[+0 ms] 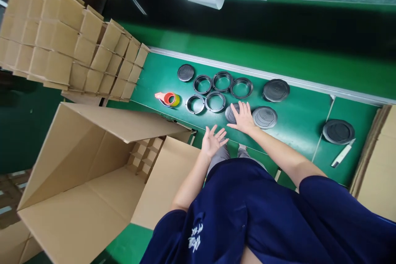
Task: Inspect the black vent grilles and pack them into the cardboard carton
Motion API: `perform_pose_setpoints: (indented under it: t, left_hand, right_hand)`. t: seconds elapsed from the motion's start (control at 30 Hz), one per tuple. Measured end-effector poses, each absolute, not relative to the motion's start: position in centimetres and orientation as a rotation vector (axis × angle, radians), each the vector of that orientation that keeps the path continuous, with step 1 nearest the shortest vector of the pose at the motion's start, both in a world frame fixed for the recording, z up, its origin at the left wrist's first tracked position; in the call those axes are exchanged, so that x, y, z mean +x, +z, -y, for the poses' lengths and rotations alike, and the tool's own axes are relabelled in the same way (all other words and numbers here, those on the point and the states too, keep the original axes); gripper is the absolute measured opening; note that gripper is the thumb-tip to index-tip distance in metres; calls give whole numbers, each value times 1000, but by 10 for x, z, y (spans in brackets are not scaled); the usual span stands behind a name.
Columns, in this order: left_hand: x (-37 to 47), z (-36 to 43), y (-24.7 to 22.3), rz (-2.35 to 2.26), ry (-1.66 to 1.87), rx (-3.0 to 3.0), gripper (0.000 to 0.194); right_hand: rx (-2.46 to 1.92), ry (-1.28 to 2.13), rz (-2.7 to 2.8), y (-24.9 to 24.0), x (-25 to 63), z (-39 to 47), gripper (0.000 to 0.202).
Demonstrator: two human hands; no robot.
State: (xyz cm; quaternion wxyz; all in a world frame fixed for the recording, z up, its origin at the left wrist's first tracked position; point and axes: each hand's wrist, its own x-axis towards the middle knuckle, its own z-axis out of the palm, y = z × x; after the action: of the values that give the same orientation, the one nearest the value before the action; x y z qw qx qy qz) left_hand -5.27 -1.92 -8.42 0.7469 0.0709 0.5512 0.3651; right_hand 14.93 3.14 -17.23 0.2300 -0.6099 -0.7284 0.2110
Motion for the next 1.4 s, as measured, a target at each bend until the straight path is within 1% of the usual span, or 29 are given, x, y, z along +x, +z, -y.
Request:
perform_pose_setpoints:
  t: [0.2, 0.27, 0.33, 0.4, 0.5, 0.57, 0.6, 0.63, 0.67, 0.7, 0.73, 0.8, 0.87, 0.93, 1.0, 1.1, 1.17, 1.23, 1.33, 1.4]
  left_hand:
    - [-63, 32, -93, -1489, 660, 61, 44]
    - [-56, 24, -97, -1549, 620, 96, 39]
    - [-45, 15, -100, -1554, 601, 165, 37]
    - [-34, 9, -99, -1559, 587, 231, 36]
    - [-23, 12, -94, -1619, 574, 287, 29]
    - [-18, 18, -93, -1665, 555, 300, 23]
    - [-14, 23, -94, -1682, 539, 304, 20]
    - [-9, 28, -95, -1689, 520, 308, 18]
    - [-4, 33, -97, -1687, 498, 317, 17]
    - [4, 39, -99, -1677, 470, 329, 17]
    - [12, 45, -100, -1657, 438, 347, 16]
    - [32, 57, -102, -1586, 361, 403, 15]
    - [57, 68, -101, -1498, 299, 478, 14]
    - [84, 75, -96, -1401, 310, 535, 16]
    - [109, 77, -91, -1276, 354, 524, 24]
    - [133, 75, -78, -1045, 363, 386, 53]
    - [139, 75, -66, -956, 373, 303, 69]
    - [137, 76, -53, -938, 450, 284, 73]
    - [129, 77, -39, -924, 581, 311, 69]
    - [123, 77, -35, -905, 616, 330, 68]
  right_hand:
    - [-1649, 527, 1902, -146, 118, -26, 79]
    - [-1656, 585, 1970, -147, 114, -37, 75]
    - [-1677, 571, 1981, -153, 132, -44, 74]
    - [-1800, 468, 1830, -161, 181, -33, 71]
    - [-2232, 362, 1274, -184, 296, 15, 69]
    - [-2567, 450, 797, -209, 375, 56, 83]
    - [-2664, 591, 635, -223, 407, 75, 93]
    - [-2691, 711, 524, -236, 432, 93, 99]
    - [-2655, 797, 440, -248, 449, 108, 99]
    - [-2565, 840, 394, -258, 459, 120, 93]
    - [-2450, 845, 372, -264, 462, 129, 81]
    - [-2233, 817, 364, -269, 456, 138, 53]
    - [-2094, 826, 413, -261, 438, 138, 39]
    - [-1954, 841, 511, -243, 413, 134, 37]
    - [-1724, 877, 658, -216, 382, 129, 38]
    - [-1387, 962, 880, -168, 334, 124, 41]
    - [-1298, 928, 988, -139, 309, 124, 34]
    - [-1264, 795, 1103, -121, 294, 125, 27]
    - [-1259, 587, 1297, -112, 286, 124, 32]
    - [-1274, 532, 1392, -113, 285, 120, 35]
